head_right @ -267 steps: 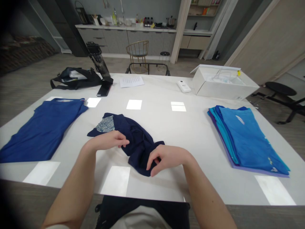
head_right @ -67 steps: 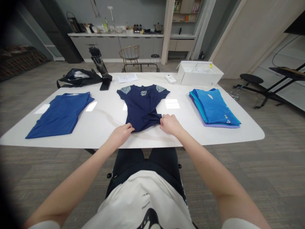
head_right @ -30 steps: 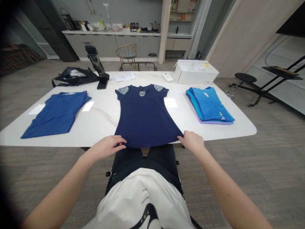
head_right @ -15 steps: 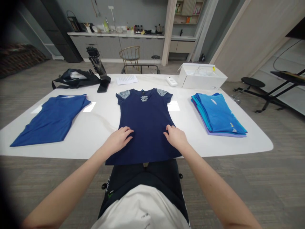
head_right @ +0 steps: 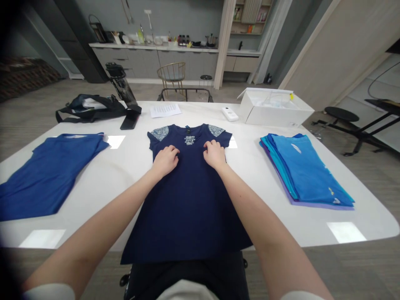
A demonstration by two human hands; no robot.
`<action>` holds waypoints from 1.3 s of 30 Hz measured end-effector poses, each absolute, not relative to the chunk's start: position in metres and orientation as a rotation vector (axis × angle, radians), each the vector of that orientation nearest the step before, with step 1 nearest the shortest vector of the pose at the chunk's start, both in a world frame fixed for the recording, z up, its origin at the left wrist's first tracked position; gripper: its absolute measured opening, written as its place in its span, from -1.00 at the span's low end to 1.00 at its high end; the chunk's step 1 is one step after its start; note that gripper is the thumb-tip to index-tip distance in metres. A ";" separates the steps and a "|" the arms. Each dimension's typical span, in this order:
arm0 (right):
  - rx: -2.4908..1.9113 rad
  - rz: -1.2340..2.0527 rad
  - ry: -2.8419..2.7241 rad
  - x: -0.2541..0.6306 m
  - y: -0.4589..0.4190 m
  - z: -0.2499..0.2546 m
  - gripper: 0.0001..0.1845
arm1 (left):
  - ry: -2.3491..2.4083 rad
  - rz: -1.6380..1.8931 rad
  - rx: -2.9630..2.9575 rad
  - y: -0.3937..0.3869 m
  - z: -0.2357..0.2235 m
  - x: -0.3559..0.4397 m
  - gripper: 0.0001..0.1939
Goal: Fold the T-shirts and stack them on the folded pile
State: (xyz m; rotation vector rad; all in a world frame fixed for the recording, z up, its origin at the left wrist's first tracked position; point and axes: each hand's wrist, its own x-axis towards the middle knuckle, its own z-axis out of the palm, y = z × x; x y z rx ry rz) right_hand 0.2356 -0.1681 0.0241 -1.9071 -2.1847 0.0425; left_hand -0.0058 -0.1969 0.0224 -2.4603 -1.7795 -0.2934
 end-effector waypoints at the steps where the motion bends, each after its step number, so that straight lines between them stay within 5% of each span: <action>1: -1.968 0.044 -2.154 0.236 -0.156 0.021 -0.67 | -1.806 -0.320 -2.409 -0.183 0.022 -0.005 -0.69; 9: -2.285 -0.051 -1.964 0.274 -0.111 0.015 -0.60 | -2.186 -0.258 -2.125 -0.119 0.005 -0.041 -0.32; 15: -1.993 -0.002 -2.230 0.254 -0.068 0.017 -0.55 | -2.203 -0.276 -2.206 -0.089 0.006 -0.025 -0.28; 32: -2.204 -0.016 -2.048 0.217 0.032 -0.014 -0.35 | -2.359 -0.174 -2.252 0.055 -0.016 -0.025 -0.26; 39: -2.140 0.101 -2.082 0.228 0.041 -0.011 -0.32 | -2.292 -0.318 -2.226 0.049 -0.017 -0.023 -0.26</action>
